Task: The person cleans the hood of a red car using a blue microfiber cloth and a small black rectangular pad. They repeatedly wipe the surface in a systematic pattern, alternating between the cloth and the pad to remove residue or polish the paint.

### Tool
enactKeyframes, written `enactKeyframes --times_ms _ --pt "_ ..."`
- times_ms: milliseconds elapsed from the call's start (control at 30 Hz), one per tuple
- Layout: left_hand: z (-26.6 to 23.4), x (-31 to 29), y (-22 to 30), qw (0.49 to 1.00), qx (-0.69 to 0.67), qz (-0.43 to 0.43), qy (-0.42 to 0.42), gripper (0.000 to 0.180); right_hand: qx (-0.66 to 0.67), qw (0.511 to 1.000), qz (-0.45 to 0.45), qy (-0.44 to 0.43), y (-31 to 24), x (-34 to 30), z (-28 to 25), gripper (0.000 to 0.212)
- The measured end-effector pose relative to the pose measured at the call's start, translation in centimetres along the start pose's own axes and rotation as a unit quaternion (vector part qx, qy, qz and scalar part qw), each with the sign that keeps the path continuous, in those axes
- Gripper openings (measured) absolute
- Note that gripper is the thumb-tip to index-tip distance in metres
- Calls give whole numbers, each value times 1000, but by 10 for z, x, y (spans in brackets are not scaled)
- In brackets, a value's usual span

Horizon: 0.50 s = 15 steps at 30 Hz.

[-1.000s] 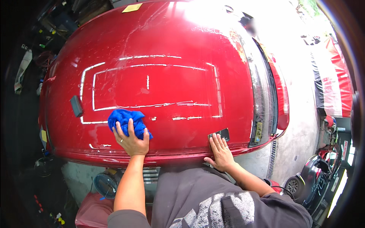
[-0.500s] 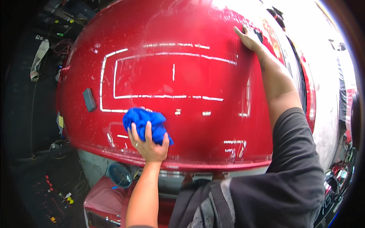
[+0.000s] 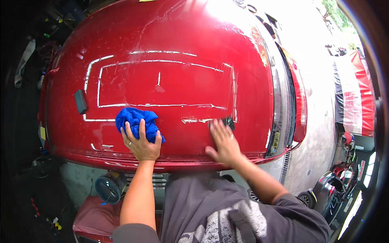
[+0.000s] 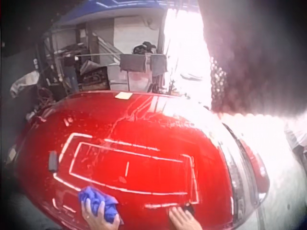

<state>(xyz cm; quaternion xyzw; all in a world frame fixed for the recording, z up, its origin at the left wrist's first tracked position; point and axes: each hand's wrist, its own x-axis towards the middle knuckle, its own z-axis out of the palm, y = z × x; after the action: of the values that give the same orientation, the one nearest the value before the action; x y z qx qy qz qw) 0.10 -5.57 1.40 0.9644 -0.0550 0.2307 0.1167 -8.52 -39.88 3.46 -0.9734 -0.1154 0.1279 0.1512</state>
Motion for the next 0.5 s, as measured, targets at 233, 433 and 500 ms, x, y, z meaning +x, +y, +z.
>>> enactKeyframes --times_ms 233,433,500 --pt "-4 -7 -11 1000 -23 15 -9 81 -10 987 87 135 151 350 -91 96" --pt "4 0 -5 999 -40 19 -9 83 -15 980 131 150 181 390 -112 95" --pt "-4 -3 -11 1000 -16 4 -11 85 -57 984 99 139 119 328 -82 96"
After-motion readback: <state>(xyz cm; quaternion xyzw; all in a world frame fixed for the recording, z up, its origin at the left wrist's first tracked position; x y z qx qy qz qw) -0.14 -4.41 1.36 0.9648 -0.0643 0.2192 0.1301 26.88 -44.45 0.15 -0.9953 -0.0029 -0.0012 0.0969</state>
